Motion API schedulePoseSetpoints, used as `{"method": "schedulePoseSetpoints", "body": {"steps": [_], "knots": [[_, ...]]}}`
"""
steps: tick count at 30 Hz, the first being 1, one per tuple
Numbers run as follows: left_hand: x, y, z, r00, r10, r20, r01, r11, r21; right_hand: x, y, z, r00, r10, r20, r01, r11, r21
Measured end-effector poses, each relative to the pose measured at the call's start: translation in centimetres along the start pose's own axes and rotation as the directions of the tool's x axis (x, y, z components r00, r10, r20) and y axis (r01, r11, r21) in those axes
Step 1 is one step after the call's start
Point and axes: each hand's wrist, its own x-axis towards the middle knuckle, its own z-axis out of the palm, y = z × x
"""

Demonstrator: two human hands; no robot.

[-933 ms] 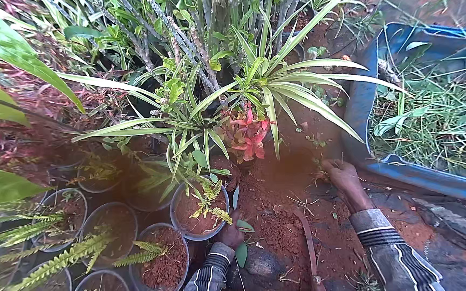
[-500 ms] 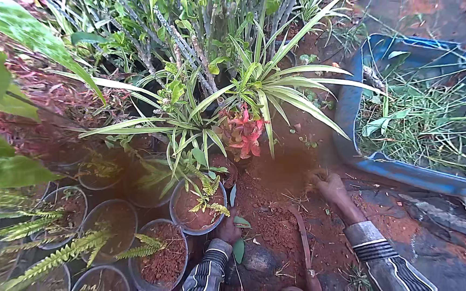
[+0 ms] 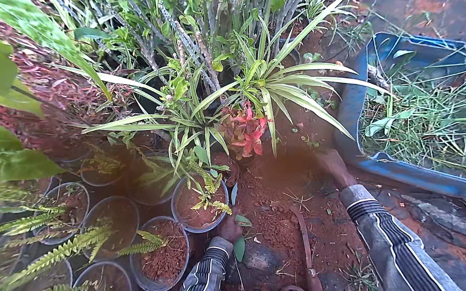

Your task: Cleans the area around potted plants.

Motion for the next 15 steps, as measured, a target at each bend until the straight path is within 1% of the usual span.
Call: {"method": "schedulePoseSetpoints", "body": {"steps": [2,3,5,7,10,13,15], "knots": [[0.0,0.0,0.0,1.0,0.011,-0.007,-0.011,1.0,-0.019,-0.5,0.7,0.2,0.999,0.03,0.018,-0.034,0.964,0.264],[-0.1,-0.1,0.1,1.0,0.02,-0.021,-0.02,1.0,-0.022,-0.6,0.7,0.2,0.997,0.065,0.042,-0.076,0.929,0.361],[-0.1,-0.2,0.3,0.998,0.036,-0.05,-0.037,0.999,-0.017,-0.5,0.8,0.2,0.99,0.124,0.063,-0.139,0.867,0.478],[-0.1,-0.2,0.3,0.998,0.037,-0.048,-0.037,0.999,-0.009,-0.3,0.8,0.1,0.984,0.158,0.087,-0.179,0.804,0.567],[0.0,-0.2,0.3,0.997,0.038,-0.06,-0.039,0.999,-0.015,-0.1,0.7,-0.1,0.978,0.178,0.111,-0.207,0.735,0.646],[-0.1,-0.4,0.5,0.993,0.064,-0.101,-0.066,0.998,-0.016,-0.8,0.8,0.1,0.986,0.137,0.092,-0.164,0.74,0.652],[-0.1,-0.4,0.6,0.993,0.06,-0.1,-0.063,0.998,-0.018,-1.2,0.8,0.7,0.992,0.121,0.047,-0.122,0.744,0.657]]}}
